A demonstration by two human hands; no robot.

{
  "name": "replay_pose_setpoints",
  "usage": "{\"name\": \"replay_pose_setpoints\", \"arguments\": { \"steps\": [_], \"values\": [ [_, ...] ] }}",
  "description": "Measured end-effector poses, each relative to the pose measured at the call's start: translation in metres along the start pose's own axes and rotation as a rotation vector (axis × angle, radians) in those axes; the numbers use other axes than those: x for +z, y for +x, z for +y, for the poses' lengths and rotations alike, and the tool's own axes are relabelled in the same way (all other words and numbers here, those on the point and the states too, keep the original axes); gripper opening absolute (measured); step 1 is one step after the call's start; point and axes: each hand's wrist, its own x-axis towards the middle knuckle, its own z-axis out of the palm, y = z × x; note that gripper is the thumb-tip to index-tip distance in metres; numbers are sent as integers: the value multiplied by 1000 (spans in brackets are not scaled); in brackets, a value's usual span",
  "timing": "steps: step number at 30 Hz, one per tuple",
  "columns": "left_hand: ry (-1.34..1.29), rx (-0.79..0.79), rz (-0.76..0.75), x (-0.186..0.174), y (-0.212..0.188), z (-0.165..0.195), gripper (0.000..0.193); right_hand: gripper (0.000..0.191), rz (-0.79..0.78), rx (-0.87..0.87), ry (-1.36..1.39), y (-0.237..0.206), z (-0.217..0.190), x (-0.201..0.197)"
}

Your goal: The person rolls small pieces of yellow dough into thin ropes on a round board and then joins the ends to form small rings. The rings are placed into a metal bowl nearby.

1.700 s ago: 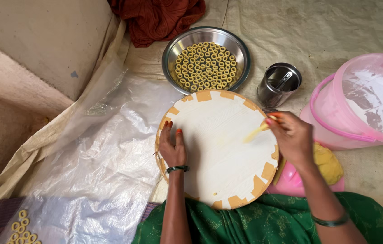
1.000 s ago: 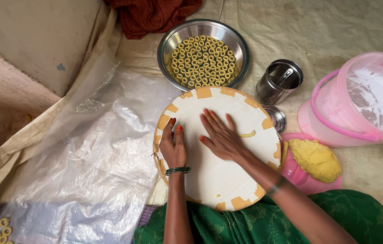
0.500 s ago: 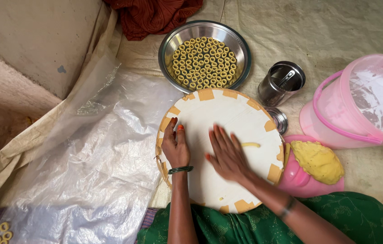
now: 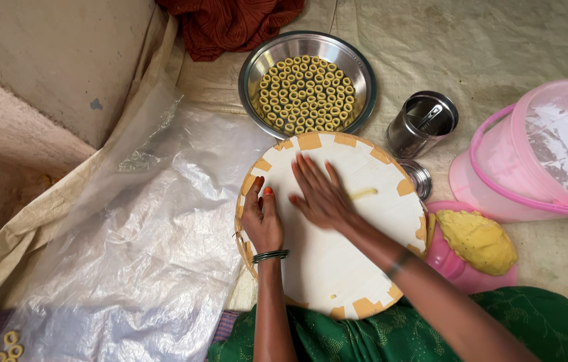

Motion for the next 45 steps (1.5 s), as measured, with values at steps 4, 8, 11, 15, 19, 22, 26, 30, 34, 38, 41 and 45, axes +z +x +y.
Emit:
{"name": "replay_pose_setpoints", "arguments": {
  "steps": [4, 8, 11, 15, 19, 22, 26, 30, 34, 38, 41, 45],
  "values": [
    [-6, -50, 25, -4, 3, 1, 40, 76, 96, 65, 110, 49, 3, -10],
    [-49, -8, 38, -2, 5, 1, 39, 77, 80, 33, 47, 14, -2, -1],
    [-74, 4, 39, 2, 5, 0, 39, 76, 50, -39, 72, -49, -12, 3],
    [-25, -28, 38, 2, 0, 1, 39, 79, -2, -177, 36, -135, -28, -6],
    [-16, -38, 28, 1, -4, 2, 39, 80, -44, -212, 56, -160, -33, -12],
    [-14, 1, 25, 1, -4, 2, 39, 78, -58, -203, 17, -116, -22, -5],
    [-48, 11, 21, -1, 0, 0, 38, 76, 11, -80, 32, -17, -11, 6],
    [-31, -39, 37, -4, 3, -1, 38, 73, 161, -3, 88, 55, -3, -1],
    [-68, 27, 36, -3, 6, -2, 38, 74, 104, -6, 88, 48, -5, 1],
    [-86, -7, 23, -1, 4, -2, 39, 72, -8, -63, 60, -35, -22, 3],
    [-42, -16, 22, -1, 1, 0, 40, 73, -27, -159, 53, -104, -33, -3],
    [5, -52, 24, -4, -1, 4, 40, 80, -2, -244, 62, -164, -42, -12]
  ]
}}
